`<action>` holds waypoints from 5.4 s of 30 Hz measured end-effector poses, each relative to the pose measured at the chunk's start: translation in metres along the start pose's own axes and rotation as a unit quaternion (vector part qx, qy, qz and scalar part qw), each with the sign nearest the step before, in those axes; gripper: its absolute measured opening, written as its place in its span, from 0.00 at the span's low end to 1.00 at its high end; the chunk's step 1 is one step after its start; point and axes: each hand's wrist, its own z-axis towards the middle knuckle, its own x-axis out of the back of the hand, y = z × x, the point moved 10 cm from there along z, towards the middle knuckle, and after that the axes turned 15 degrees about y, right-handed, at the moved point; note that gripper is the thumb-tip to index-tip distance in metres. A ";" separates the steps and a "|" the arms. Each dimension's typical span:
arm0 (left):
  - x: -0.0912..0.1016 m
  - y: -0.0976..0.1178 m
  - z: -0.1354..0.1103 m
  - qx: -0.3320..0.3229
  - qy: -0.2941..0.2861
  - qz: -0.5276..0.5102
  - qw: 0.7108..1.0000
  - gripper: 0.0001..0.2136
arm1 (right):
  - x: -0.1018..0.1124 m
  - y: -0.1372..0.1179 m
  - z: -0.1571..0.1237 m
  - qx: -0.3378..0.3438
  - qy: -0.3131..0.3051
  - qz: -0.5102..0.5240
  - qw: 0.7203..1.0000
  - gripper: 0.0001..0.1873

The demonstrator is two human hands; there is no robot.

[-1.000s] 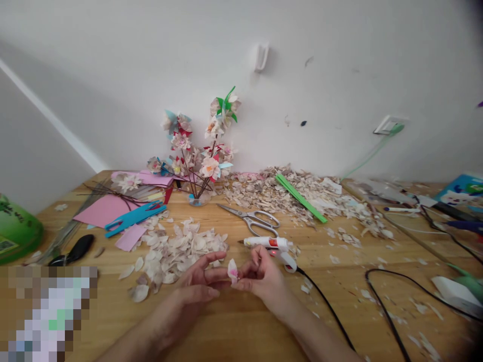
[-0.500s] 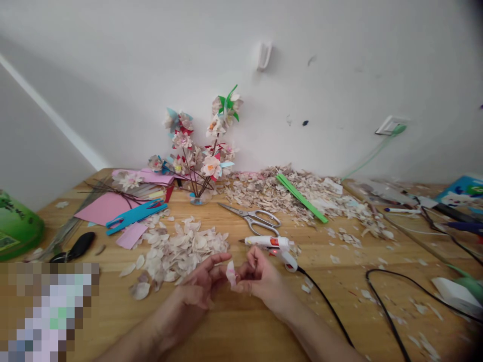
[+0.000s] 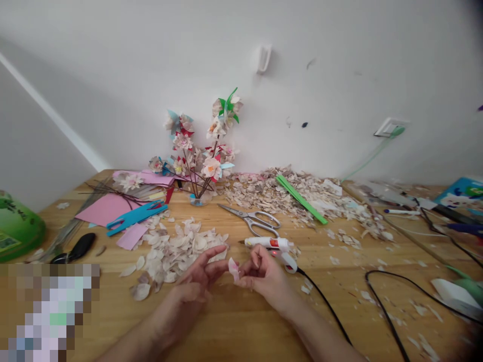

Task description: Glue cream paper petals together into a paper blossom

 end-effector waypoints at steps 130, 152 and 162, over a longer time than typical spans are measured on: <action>0.111 0.103 -0.005 -0.367 0.387 0.179 0.827 0.17 | -0.105 -0.017 0.023 0.353 -0.051 -0.557 0.750 0.13; 0.118 0.107 -0.016 -0.321 0.423 0.047 0.846 0.17 | -0.130 -0.008 0.017 0.290 -0.099 -0.496 0.812 0.14; 0.112 0.079 0.004 -0.248 0.375 0.089 0.889 0.15 | -0.077 0.007 0.041 0.046 0.043 -0.134 0.989 0.16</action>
